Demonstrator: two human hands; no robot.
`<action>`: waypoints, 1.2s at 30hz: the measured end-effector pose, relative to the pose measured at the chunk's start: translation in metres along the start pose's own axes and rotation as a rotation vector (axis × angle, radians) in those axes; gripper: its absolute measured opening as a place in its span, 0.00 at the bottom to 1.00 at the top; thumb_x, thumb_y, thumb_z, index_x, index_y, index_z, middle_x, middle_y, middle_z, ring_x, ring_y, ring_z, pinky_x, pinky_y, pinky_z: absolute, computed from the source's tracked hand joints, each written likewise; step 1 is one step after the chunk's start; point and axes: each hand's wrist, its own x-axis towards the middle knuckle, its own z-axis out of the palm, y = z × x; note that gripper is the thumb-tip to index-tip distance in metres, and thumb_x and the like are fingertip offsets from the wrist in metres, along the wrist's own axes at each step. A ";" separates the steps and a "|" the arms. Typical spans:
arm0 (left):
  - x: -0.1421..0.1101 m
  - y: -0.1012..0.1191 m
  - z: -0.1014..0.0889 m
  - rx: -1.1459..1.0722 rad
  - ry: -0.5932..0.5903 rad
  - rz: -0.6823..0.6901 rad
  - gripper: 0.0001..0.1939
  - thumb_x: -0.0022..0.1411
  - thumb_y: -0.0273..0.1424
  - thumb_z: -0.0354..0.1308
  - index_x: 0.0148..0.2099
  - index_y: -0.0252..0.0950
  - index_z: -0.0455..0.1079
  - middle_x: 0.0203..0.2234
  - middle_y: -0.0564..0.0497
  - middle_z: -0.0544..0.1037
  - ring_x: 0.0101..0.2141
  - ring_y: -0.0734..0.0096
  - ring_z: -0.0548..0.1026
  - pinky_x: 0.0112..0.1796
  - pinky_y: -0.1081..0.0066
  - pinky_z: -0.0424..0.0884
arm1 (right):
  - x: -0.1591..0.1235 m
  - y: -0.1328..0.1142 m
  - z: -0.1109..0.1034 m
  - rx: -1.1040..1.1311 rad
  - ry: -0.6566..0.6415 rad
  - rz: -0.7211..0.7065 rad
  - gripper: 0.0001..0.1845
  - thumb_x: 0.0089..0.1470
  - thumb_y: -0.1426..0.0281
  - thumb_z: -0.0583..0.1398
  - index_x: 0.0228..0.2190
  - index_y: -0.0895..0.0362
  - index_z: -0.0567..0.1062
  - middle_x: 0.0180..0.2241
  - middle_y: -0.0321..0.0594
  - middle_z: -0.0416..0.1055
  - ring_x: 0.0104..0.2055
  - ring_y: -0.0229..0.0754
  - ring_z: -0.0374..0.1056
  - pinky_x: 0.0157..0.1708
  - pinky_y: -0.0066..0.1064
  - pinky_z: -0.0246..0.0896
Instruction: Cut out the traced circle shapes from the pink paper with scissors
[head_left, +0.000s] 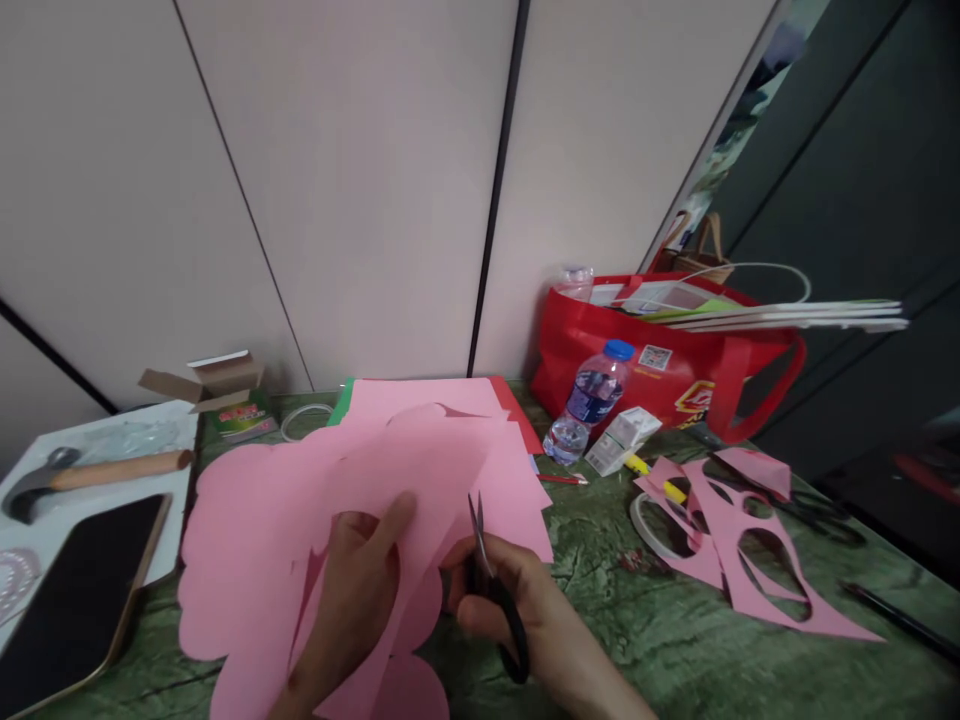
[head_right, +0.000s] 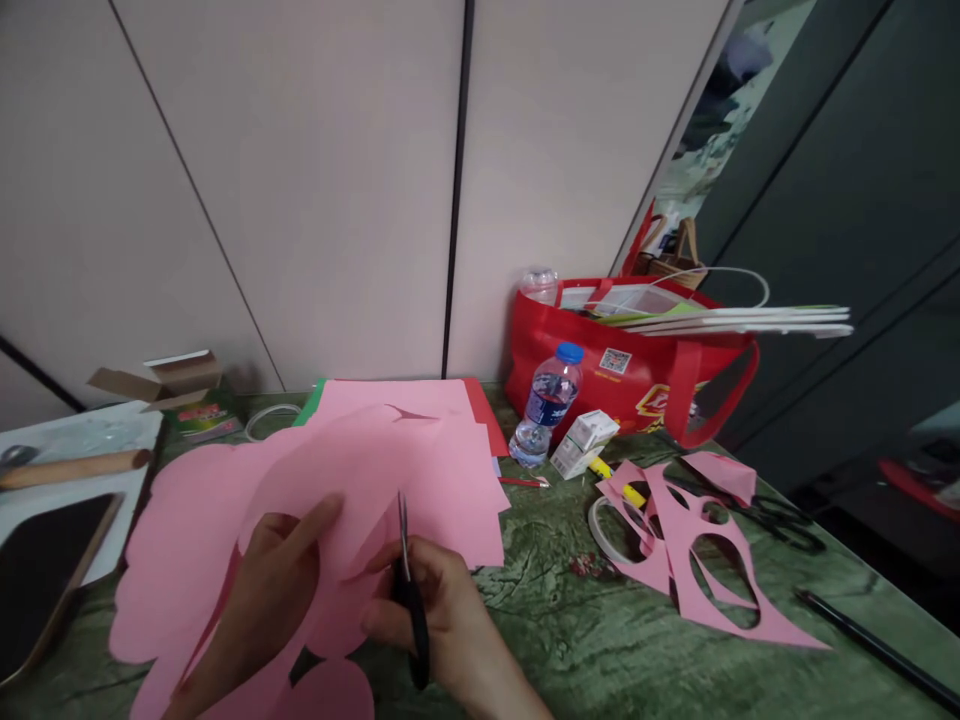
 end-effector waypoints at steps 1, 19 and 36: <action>-0.002 -0.001 0.002 0.003 -0.052 -0.015 0.17 0.46 0.34 0.61 0.12 0.34 0.60 0.09 0.59 0.60 0.14 0.80 0.56 0.16 0.76 0.57 | 0.001 -0.001 -0.001 0.007 0.002 0.002 0.21 0.40 0.58 0.66 0.32 0.60 0.70 0.23 0.33 0.62 0.24 0.34 0.54 0.24 0.26 0.48; -0.009 -0.018 -0.002 0.157 0.024 0.022 0.15 0.43 0.38 0.61 0.32 0.32 0.73 0.35 0.41 0.78 0.44 0.51 0.70 0.47 0.58 0.62 | -0.006 -0.030 0.010 0.047 0.056 0.065 0.17 0.38 0.62 0.68 0.26 0.57 0.68 0.22 0.30 0.60 0.24 0.34 0.53 0.25 0.25 0.51; -0.026 -0.020 0.009 0.475 0.256 -0.175 0.13 0.42 0.43 0.58 0.19 0.39 0.69 0.23 0.42 0.78 0.38 0.46 0.73 0.42 0.57 0.65 | 0.004 0.002 -0.001 0.110 0.018 0.040 0.20 0.38 0.56 0.66 0.27 0.55 0.67 0.20 0.30 0.60 0.21 0.34 0.52 0.23 0.27 0.50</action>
